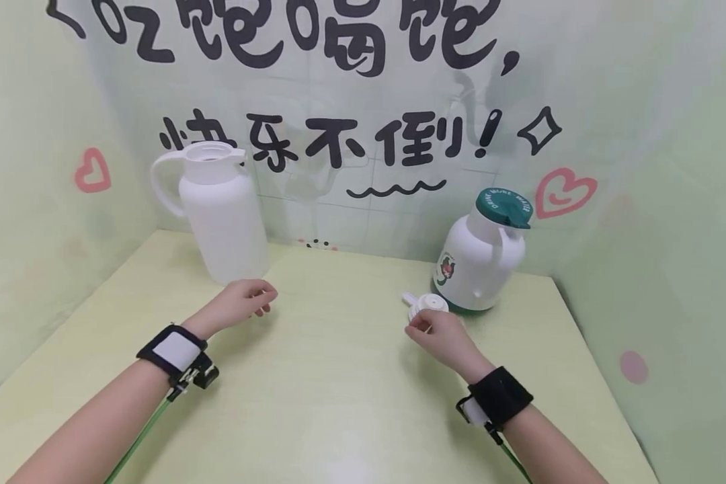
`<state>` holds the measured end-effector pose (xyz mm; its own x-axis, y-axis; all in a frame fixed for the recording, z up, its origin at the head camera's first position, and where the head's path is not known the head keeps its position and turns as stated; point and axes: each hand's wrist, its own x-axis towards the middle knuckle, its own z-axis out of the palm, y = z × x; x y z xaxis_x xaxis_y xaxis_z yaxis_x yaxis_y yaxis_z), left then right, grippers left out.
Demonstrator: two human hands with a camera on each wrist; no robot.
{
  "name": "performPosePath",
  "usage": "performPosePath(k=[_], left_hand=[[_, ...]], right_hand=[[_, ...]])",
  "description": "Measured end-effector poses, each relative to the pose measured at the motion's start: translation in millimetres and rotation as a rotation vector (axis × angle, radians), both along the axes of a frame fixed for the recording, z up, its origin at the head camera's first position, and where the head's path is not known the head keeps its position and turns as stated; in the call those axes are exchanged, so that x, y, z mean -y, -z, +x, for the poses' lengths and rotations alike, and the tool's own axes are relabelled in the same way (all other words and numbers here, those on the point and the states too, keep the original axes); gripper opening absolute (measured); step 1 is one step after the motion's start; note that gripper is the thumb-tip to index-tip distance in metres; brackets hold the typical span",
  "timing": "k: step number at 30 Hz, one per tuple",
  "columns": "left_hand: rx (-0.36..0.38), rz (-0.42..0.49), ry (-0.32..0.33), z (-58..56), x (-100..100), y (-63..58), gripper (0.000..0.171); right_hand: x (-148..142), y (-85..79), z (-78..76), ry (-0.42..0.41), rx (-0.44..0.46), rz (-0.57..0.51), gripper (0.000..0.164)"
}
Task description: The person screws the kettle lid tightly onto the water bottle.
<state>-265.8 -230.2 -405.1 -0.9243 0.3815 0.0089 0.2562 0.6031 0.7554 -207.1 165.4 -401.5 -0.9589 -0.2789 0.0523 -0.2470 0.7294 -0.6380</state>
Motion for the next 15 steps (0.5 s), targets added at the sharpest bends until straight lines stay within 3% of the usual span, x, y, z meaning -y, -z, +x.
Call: performPosePath(k=[5,15], left_hand=[[-0.073,0.068,-0.133,7.5,36.8,-11.1,0.030],[-0.158,0.054,-0.382,25.1,104.9,-43.5,0.050]], right_hand=[[37.0,-3.6,2.1,-0.075,-0.047,-0.047,0.008],[105.4,-12.0,1.6,-0.144,-0.027,-0.111,0.013]])
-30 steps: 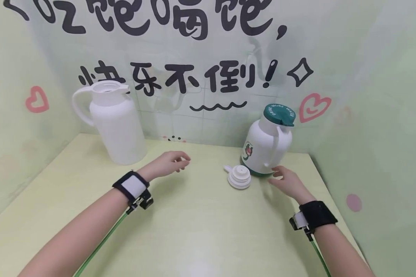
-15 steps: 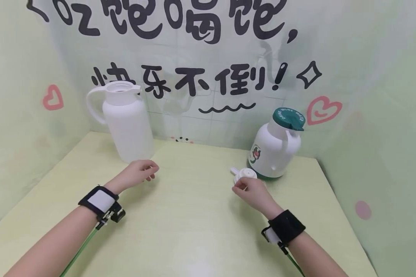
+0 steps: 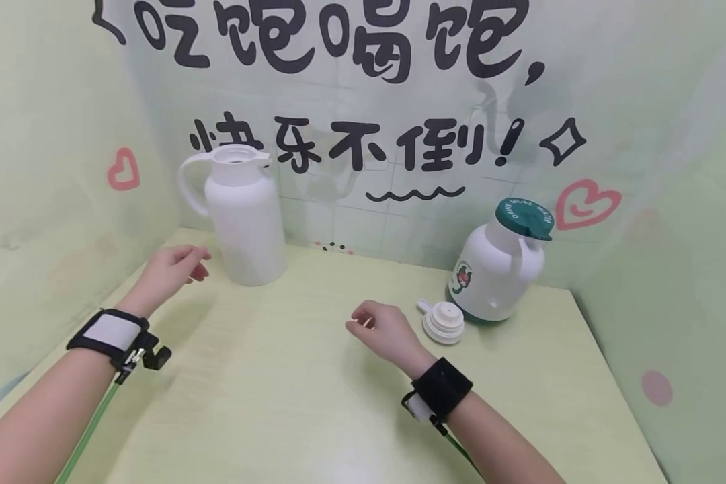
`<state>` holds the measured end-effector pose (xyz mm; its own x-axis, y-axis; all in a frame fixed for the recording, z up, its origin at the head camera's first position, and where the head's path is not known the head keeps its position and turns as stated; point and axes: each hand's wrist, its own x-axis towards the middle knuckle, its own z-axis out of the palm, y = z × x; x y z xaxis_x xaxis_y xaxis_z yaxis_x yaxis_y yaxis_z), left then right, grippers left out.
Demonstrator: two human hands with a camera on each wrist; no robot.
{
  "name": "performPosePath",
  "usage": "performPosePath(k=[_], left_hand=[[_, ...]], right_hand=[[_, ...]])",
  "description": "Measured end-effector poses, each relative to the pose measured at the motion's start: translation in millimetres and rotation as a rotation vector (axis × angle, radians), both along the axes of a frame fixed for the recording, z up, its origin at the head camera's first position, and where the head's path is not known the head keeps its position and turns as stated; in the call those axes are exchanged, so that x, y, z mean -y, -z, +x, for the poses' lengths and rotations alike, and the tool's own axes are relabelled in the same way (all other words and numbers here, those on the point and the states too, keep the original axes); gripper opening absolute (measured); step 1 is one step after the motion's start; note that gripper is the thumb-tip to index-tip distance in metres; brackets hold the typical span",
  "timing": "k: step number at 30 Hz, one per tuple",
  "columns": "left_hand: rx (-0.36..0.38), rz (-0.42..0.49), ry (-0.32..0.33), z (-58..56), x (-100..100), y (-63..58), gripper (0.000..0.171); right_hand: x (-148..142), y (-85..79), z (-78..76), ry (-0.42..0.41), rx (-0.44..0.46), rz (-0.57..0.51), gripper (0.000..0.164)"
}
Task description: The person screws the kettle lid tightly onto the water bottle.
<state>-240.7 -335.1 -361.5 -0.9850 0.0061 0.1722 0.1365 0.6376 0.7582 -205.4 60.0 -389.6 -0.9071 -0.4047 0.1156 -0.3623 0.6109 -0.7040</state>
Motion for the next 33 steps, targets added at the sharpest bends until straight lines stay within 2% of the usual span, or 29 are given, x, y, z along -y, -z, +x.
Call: performPosePath(k=[2,7,11,15,19,25,33], left_hand=[[-0.019,-0.009,-0.029,-2.3,6.4,-5.1,0.053],[-0.068,0.046,-0.096,-10.9,14.0,-18.8,0.057],[-0.117,0.102,-0.146,-19.0,14.2,-31.7,0.058],[-0.164,0.106,-0.176,-26.4,11.1,-44.3,0.061],[-0.185,0.130,-0.182,-34.9,8.4,-53.8,0.062],[-0.158,0.193,-0.167,-46.2,10.8,-63.7,0.065],[-0.123,0.198,-0.137,-52.0,15.6,-71.8,0.068]], right_hand=[[11.2,-3.2,-0.1,0.000,-0.007,-0.028,0.013],[37.5,-13.4,0.0,0.005,-0.047,-0.126,0.012],[56.0,-20.0,-2.2,0.010,-0.074,-0.191,0.013],[70.7,-24.0,-6.0,0.027,-0.084,-0.231,0.017],[81.9,-27.8,-10.5,0.052,-0.081,-0.278,0.021],[95.3,-35.6,-19.5,0.065,-0.074,-0.321,0.035],[114.0,-43.1,-37.5,0.104,-0.040,-0.331,0.059]])
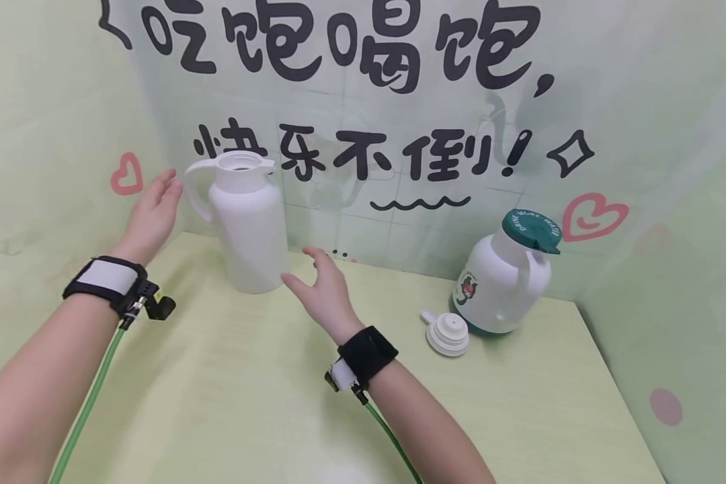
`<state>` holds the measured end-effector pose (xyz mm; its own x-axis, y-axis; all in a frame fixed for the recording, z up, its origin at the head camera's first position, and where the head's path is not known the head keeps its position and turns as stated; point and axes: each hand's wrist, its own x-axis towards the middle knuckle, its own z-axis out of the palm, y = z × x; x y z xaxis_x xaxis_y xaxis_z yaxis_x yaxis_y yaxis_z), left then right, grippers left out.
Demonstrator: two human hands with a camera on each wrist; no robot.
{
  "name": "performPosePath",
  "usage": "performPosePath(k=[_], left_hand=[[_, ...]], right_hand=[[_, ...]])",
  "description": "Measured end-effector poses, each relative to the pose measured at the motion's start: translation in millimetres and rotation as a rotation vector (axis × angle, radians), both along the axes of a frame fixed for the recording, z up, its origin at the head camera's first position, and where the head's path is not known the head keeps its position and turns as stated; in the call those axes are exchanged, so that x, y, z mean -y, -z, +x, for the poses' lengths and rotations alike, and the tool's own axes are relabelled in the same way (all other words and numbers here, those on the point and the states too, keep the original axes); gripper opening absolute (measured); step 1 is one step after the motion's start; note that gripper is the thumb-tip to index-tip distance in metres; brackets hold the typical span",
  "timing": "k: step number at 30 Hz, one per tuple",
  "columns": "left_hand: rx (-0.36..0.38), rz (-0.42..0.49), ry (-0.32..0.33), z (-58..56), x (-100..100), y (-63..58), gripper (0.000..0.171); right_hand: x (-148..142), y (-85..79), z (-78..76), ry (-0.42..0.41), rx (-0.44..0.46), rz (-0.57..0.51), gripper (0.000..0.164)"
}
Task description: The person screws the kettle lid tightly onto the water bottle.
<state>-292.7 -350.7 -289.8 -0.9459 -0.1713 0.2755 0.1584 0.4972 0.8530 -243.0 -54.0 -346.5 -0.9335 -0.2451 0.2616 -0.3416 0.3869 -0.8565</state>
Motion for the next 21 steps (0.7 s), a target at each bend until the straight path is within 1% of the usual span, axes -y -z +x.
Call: performPosePath(k=[8,12,17,21], left_hand=[[0.018,-0.010,0.033,-8.9,-4.5,-4.2,0.067],[0.018,-0.012,0.040,-13.3,-5.5,-5.0,0.068],[0.017,0.006,0.047,-18.2,-5.7,-5.3,0.068],[0.013,0.012,0.050,-21.0,-5.6,-4.6,0.069]], right_hand=[[12.6,1.0,-15.2,0.047,0.043,-0.004,0.076],[18.8,4.7,-20.4,0.046,0.059,-0.021,0.082],[28.7,8.0,-25.6,0.038,0.067,-0.013,0.089],[38.1,9.4,-31.8,0.038,0.070,-0.013,0.090]])
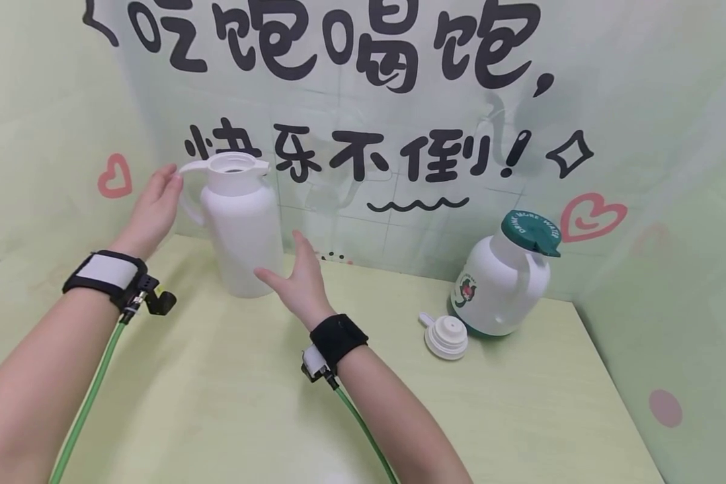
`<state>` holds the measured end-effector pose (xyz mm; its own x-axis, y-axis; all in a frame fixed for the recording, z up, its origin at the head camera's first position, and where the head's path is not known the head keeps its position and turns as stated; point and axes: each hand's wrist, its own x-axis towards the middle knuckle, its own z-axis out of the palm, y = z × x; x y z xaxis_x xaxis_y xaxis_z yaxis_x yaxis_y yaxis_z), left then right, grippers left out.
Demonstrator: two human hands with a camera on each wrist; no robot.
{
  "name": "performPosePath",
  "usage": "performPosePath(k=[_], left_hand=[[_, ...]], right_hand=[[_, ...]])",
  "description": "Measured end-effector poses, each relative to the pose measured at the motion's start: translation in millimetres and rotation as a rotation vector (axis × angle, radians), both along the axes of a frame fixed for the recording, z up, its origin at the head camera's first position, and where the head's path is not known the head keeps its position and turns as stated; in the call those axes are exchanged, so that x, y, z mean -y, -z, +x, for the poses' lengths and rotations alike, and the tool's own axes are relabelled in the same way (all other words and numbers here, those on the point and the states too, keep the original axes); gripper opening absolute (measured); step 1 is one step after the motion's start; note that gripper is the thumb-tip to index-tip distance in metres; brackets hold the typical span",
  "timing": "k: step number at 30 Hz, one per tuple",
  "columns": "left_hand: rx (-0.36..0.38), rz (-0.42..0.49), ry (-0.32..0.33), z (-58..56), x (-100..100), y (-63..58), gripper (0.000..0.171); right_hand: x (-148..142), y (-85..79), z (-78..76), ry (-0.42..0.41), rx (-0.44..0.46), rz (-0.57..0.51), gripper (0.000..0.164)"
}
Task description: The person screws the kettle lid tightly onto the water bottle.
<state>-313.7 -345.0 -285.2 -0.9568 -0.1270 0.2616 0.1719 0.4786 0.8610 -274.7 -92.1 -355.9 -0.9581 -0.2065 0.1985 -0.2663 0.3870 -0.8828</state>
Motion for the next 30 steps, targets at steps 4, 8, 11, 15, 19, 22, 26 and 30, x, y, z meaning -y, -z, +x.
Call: performPosePath(k=[4,8,11,15,19,22,26,30], left_hand=[[0.010,-0.002,-0.016,-0.5,3.7,1.3,0.069],[0.014,0.001,-0.022,-1.3,6.0,2.2,0.069],[0.015,0.006,-0.024,-2.1,6.3,2.4,0.069],[0.014,0.008,-0.027,-4.2,5.0,1.9,0.069],[0.011,0.006,-0.033,-3.7,4.1,1.5,0.068],[0.006,0.004,-0.043,-2.3,4.3,2.1,0.068],[0.007,0.011,-0.062,0.5,4.7,3.1,0.067],[-0.004,0.013,-0.082,1.9,6.5,3.5,0.065]], right_hand=[[13.4,1.5,-7.6,0.008,0.015,-0.010,0.089],[25.0,3.2,-15.3,0.018,0.047,-0.020,0.091],[31.6,4.3,-19.6,0.013,0.072,-0.035,0.092],[38.1,6.2,-24.4,0.013,0.085,-0.042,0.093],[44.4,8.4,-28.0,0.003,0.083,-0.062,0.092],[49.1,10.0,-30.0,-0.016,0.084,-0.082,0.092],[53.6,12.7,-31.2,-0.021,0.085,-0.098,0.093],[55.2,14.3,-34.0,-0.004,0.069,-0.111,0.093]])
